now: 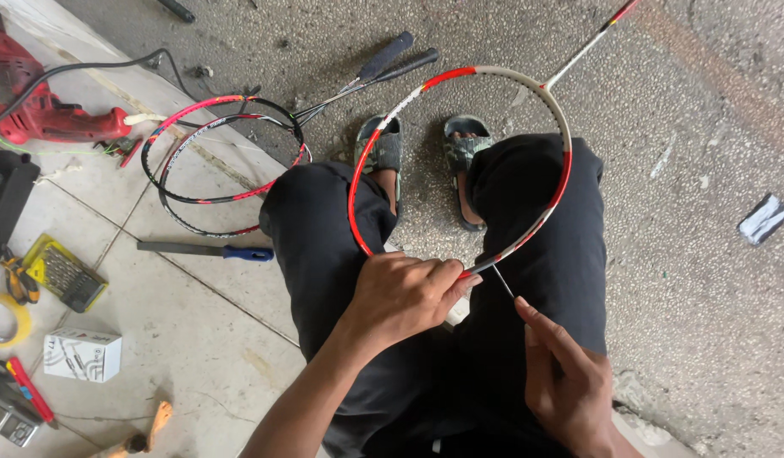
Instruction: The person uses a screwdriver to pry and remove the outer frame from several badminton racket heads. They work on each racket one at a time, separating the frame pieces and setting them aside on the floor.
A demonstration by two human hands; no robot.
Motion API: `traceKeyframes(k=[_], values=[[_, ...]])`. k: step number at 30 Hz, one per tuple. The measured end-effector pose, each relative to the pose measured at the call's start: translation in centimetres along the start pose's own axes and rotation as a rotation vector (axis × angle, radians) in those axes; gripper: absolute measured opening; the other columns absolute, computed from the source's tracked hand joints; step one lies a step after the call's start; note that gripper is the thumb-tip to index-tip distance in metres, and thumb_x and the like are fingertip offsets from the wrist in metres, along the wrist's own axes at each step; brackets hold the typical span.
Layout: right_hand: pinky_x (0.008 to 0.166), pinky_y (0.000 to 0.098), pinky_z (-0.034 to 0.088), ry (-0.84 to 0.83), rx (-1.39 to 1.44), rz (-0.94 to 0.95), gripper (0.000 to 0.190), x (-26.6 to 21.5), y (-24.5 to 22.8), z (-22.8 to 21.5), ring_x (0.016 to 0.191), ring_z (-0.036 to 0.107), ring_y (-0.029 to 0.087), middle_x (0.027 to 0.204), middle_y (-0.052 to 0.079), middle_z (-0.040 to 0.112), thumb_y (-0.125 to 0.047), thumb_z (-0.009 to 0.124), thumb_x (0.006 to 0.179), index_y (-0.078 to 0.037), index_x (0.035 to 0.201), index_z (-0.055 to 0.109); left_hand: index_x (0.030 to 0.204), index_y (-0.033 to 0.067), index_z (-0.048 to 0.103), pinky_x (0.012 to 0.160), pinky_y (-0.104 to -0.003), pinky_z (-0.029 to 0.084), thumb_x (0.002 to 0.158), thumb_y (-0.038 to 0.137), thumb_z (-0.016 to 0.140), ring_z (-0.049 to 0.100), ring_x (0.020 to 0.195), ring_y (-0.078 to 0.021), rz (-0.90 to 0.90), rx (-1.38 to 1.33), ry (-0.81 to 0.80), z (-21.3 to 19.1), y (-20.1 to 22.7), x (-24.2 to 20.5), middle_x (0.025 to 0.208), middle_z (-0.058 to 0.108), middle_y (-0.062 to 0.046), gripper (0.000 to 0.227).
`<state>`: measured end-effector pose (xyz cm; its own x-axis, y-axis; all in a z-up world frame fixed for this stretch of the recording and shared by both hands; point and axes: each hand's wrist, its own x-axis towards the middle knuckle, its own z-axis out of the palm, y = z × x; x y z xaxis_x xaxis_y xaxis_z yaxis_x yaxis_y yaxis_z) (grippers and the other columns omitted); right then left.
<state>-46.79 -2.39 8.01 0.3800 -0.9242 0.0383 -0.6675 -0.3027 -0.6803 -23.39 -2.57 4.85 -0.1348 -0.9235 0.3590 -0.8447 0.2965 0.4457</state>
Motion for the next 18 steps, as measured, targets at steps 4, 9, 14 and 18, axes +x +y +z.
traceKeyframes(k=[4, 9, 14, 18], values=[[0.038, 0.0239, 0.021, -0.201, 0.84, 0.847, 0.035, 1.5, 0.5, -0.7, 0.043, 0.025, 0.007, 0.054, -0.004, 0.03, -0.015, 0.049, 0.1, -0.009, 0.128, 0.068, 0.077, 0.017, 0.06, 0.044, -0.033, 0.043, 0.101, 0.033, 0.067, 0.059, 0.046, -0.0157, -0.016, 0.004, 0.0, 0.1, -0.3, -0.2, 0.053, 0.058, 0.005, 0.03], [0.03, 0.0255, 0.014, -0.252, 1.483, 1.103, 0.041, 0.7, 1.7, 0.0, 0.036, 0.014, 0.008, 0.05, -0.006, 0.015, -0.01, 0.041, 0.098, -0.006, 0.136, 0.058, 0.075, 0.0169, 0.058, 0.04, -0.035, 0.042, 0.101, 0.033, 0.067, 0.056, 0.042, -0.0168, -0.012, 0.018, -0.021, 0.2, -0.5, -0.2, 0.049, 0.054, 0.004, 0.032], [0.041, 0.0256, 0.031, -0.027, 0.051, 0.089, 0.03, 0.2, 1.1, 1.2, 0.045, 0.033, 0.004, 0.059, -0.005, 0.057, -0.005, 0.063, 0.096, -0.013, 0.123, 0.072, 0.077, 0.0167, 0.06, 0.04, -0.034, 0.039, 0.101, 0.033, 0.066, 0.054, 0.041, -0.018, -0.016, 0.015, -0.009, 0.2, -0.6, -0.2, 0.05, 0.055, 0.004, 0.03], [0.033, 0.0233, 0.008, -0.226, 1.328, 1.036, 0.038, 2.0, 2.4, -0.4, 0.041, 0.009, 0.007, 0.054, -0.006, 0.011, -0.005, 0.041, 0.102, -0.002, 0.133, 0.062, 0.077, 0.0159, 0.058, 0.039, -0.036, 0.039, 0.101, 0.032, 0.065, 0.056, 0.041, -0.0192, -0.003, 0.009, -0.021, 0.0, -0.8, -0.1, 0.052, 0.057, 0.003, 0.03]])
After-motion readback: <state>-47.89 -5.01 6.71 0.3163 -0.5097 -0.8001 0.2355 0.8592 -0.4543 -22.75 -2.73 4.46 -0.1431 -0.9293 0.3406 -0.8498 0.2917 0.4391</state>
